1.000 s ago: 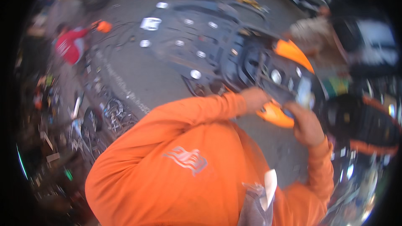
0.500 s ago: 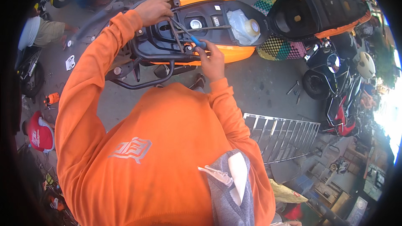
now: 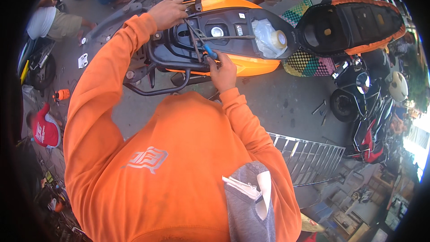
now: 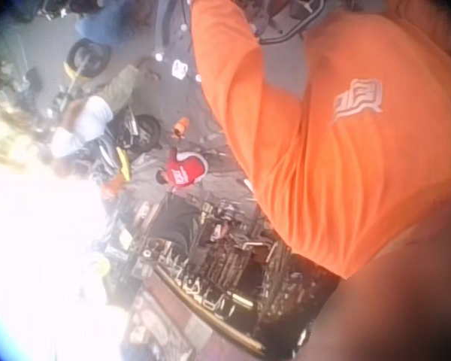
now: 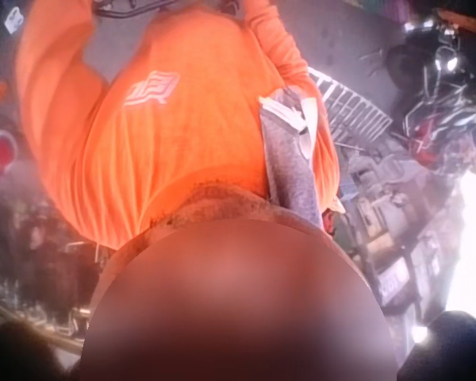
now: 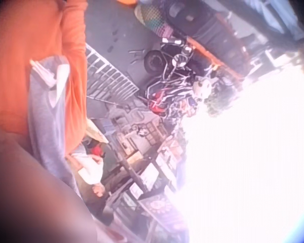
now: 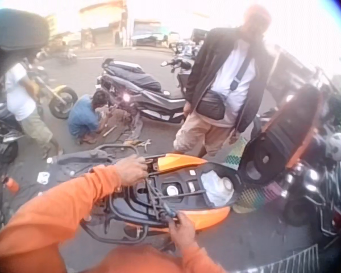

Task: The person uses a screwdriver to remove bolts from a motorcycle floorboard and detaches the floorboard with an attached metal frame. They then carry the assembly to a workbench and place it on a vise for further work.

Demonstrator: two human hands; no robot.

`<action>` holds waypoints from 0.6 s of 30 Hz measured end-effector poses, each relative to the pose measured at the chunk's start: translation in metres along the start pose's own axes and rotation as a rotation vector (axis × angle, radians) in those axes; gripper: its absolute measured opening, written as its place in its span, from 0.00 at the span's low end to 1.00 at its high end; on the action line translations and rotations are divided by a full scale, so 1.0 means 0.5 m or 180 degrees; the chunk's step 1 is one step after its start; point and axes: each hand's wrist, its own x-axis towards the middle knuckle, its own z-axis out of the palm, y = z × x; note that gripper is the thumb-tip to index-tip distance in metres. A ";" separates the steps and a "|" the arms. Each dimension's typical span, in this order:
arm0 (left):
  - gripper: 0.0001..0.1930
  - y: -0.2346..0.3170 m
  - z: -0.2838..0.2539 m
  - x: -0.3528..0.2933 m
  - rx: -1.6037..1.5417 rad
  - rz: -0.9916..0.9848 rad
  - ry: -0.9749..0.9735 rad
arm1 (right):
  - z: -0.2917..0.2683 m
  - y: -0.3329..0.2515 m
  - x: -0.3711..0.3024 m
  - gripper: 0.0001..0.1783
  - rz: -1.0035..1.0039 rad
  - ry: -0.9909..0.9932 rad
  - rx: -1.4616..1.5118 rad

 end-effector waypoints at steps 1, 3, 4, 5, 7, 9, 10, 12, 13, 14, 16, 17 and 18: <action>0.11 -0.004 0.003 0.002 0.0078 -0.0006 0.0013 | 0.004 -0.005 -0.004 0.13 -0.0084 0.0013 -0.0128; 0.11 -0.008 0.013 0.013 0.0367 0.0039 0.0537 | 0.012 -0.015 -0.006 0.12 -0.0033 0.0260 -0.0446; 0.11 -0.010 0.019 0.019 0.0475 0.0002 0.0668 | 0.017 -0.020 -0.003 0.12 -0.0152 0.0303 -0.0513; 0.11 -0.010 0.023 0.033 0.0488 0.0005 0.0583 | 0.016 -0.024 0.002 0.12 -0.0008 0.0364 -0.0581; 0.07 -0.010 0.028 0.044 0.0371 0.0033 0.0649 | 0.013 -0.031 0.015 0.11 -0.0020 0.0230 -0.0542; 0.06 -0.006 0.024 0.033 0.0424 -0.0121 0.0657 | 0.002 -0.033 0.025 0.12 0.0001 0.0044 -0.0789; 0.06 -0.005 0.020 0.014 0.0312 -0.0161 0.0602 | -0.007 -0.031 0.032 0.12 0.0109 -0.0207 -0.0780; 0.08 0.006 0.007 -0.044 0.0075 -0.0310 0.0457 | -0.025 -0.028 0.035 0.12 -0.0140 -0.0508 -0.0949; 0.06 0.023 -0.001 -0.072 0.0183 -0.0315 0.0470 | -0.037 -0.024 0.044 0.12 -0.0361 -0.0542 -0.0962; 0.05 0.046 -0.010 -0.101 0.0255 -0.0332 0.0454 | -0.048 -0.021 0.051 0.12 -0.0594 -0.0683 -0.0954; 0.05 0.105 -0.029 -0.159 0.0119 -0.0496 0.0125 | -0.069 -0.013 0.071 0.13 -0.1008 -0.0983 -0.0951; 0.06 0.146 -0.036 -0.186 0.0175 -0.0517 -0.0010 | -0.078 -0.009 0.085 0.14 -0.1194 -0.1129 -0.0952; 0.06 0.193 -0.043 -0.209 0.0203 -0.0563 -0.0203 | -0.083 -0.003 0.099 0.14 -0.1315 -0.1282 -0.0960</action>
